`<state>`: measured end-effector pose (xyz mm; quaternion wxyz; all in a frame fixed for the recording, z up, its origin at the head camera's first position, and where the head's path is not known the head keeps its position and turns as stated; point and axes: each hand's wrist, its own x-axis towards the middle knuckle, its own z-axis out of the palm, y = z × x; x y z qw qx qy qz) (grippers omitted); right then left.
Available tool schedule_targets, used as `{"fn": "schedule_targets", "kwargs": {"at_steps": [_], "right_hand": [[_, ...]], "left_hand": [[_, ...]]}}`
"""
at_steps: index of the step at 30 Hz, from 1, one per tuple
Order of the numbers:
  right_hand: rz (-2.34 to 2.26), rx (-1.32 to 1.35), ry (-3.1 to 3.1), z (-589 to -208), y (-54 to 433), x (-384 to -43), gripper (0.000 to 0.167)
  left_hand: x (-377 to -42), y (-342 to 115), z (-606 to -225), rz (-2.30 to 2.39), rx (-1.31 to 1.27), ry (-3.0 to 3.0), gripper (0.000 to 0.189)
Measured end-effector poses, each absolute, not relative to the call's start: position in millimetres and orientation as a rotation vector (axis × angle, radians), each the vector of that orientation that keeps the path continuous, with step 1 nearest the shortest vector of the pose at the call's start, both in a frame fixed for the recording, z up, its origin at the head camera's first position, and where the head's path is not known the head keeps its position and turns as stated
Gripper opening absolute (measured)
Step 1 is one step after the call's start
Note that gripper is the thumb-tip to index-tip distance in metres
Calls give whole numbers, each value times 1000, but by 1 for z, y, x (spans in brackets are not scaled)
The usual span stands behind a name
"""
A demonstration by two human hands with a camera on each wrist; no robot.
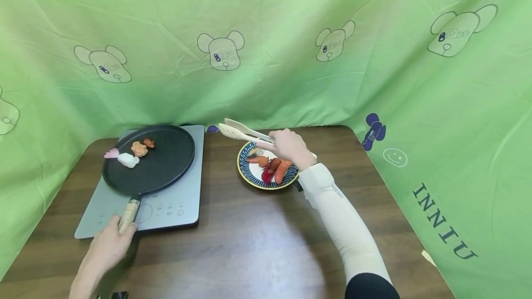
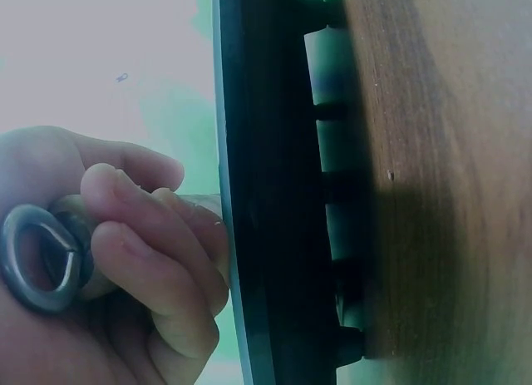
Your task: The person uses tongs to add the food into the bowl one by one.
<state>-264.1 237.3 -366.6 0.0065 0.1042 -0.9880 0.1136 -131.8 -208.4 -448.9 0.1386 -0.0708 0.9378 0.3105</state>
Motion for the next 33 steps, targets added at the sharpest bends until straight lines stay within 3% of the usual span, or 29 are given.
{"fn": "schedule_targets", "kwargs": {"at_steps": [15, 33], "right_hand": [[46, 448, -3181, -369, 284, -255, 44], [-173, 472, -3266, -358, 298, -254, 46]], "left_hand": [[-132, -208, -448, 889, -212, 2713, 47], [-132, -207, -449, 902, -218, 2700, 45]]}}
